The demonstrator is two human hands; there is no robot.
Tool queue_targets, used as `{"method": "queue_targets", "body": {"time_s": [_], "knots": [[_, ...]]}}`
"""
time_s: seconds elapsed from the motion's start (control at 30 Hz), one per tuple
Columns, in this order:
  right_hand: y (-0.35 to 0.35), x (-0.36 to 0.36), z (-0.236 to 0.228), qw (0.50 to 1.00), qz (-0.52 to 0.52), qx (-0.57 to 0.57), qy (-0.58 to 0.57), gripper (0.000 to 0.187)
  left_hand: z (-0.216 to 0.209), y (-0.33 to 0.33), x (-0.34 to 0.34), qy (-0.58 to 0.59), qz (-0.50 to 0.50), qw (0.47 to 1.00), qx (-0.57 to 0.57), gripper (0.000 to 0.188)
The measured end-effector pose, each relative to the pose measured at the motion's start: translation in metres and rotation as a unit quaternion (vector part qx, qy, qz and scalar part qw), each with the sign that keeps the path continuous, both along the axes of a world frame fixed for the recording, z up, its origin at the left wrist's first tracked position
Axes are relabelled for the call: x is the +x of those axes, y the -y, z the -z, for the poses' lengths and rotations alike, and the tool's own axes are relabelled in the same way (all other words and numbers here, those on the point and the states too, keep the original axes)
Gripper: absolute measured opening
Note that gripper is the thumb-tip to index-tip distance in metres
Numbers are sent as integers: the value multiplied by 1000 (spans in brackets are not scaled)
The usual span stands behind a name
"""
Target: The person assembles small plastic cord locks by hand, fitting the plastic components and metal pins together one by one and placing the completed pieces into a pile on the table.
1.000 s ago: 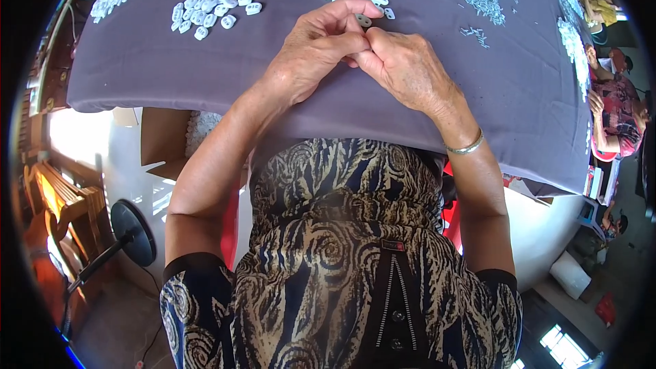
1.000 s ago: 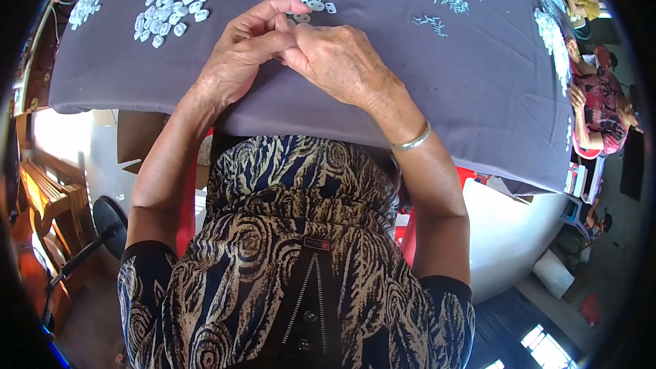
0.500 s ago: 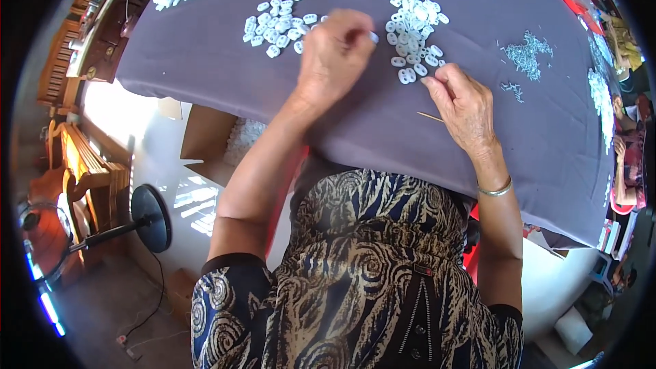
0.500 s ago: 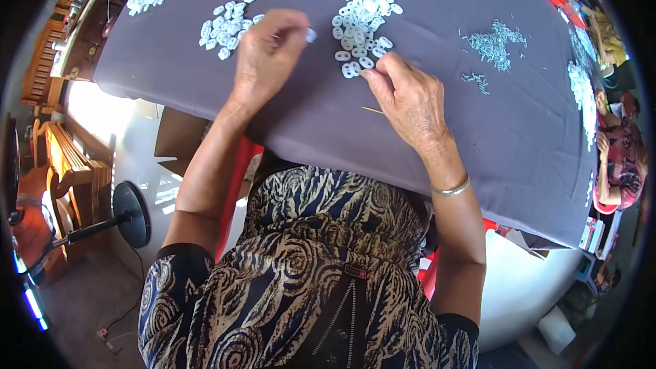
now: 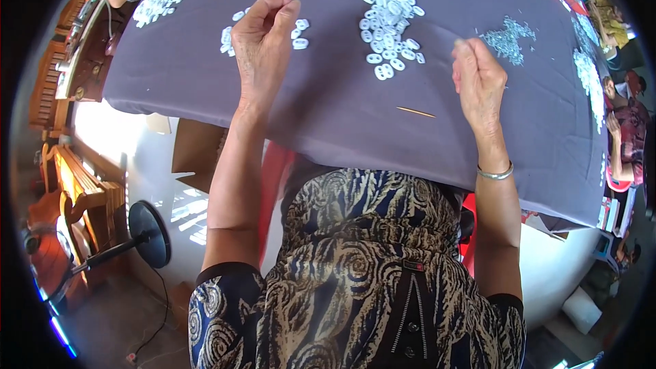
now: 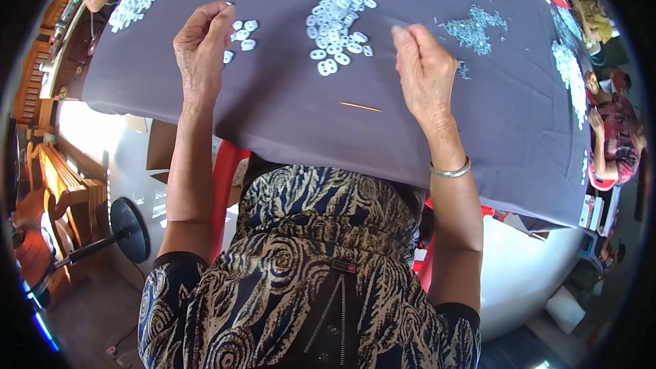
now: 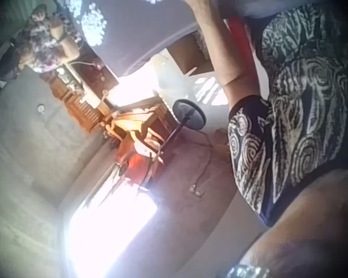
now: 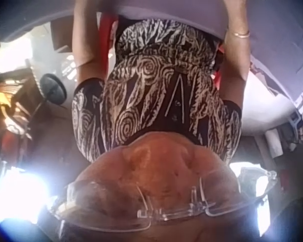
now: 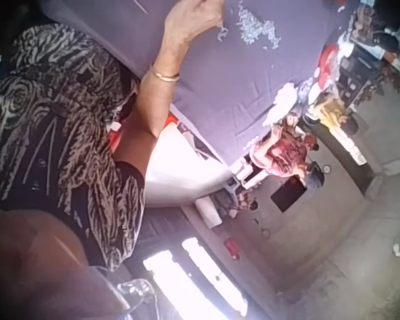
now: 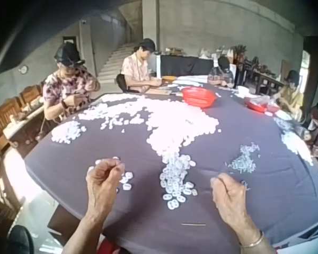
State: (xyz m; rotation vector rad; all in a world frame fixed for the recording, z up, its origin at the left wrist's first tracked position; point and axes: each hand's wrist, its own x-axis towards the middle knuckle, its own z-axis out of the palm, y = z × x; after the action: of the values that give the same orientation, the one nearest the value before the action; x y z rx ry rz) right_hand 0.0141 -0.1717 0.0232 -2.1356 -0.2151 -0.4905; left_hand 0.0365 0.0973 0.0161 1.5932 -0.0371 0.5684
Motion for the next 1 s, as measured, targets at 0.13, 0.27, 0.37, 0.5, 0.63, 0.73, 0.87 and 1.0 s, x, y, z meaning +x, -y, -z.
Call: {"method": "queue_targets", "body": {"time_s": [0.13,0.27,0.37,0.5,0.63,0.73,0.87,1.0], "knots": [[15,6,-3,985,-14,158,-75,45,8,28,-8,-67,87,994,-28,11],[15,6,0,973,-28,189,-132,47,25,41,-10,-56,162,982,80,7],[9,8,5,987,-35,124,-98,47,27,46,-12,-77,181,977,78,4],[10,15,6,995,-42,19,-88,30,30,47,-11,-85,186,973,104,2],[8,26,16,978,-139,-151,40,7,35,47,-10,-56,194,972,118,2],[2,29,19,964,-141,-225,16,11,37,47,-11,-43,195,974,107,2],[6,34,21,963,-135,-233,16,12,33,50,-12,-54,201,972,109,1],[5,26,15,977,-123,-138,-109,9,22,54,-19,-69,219,970,83,5]]}}
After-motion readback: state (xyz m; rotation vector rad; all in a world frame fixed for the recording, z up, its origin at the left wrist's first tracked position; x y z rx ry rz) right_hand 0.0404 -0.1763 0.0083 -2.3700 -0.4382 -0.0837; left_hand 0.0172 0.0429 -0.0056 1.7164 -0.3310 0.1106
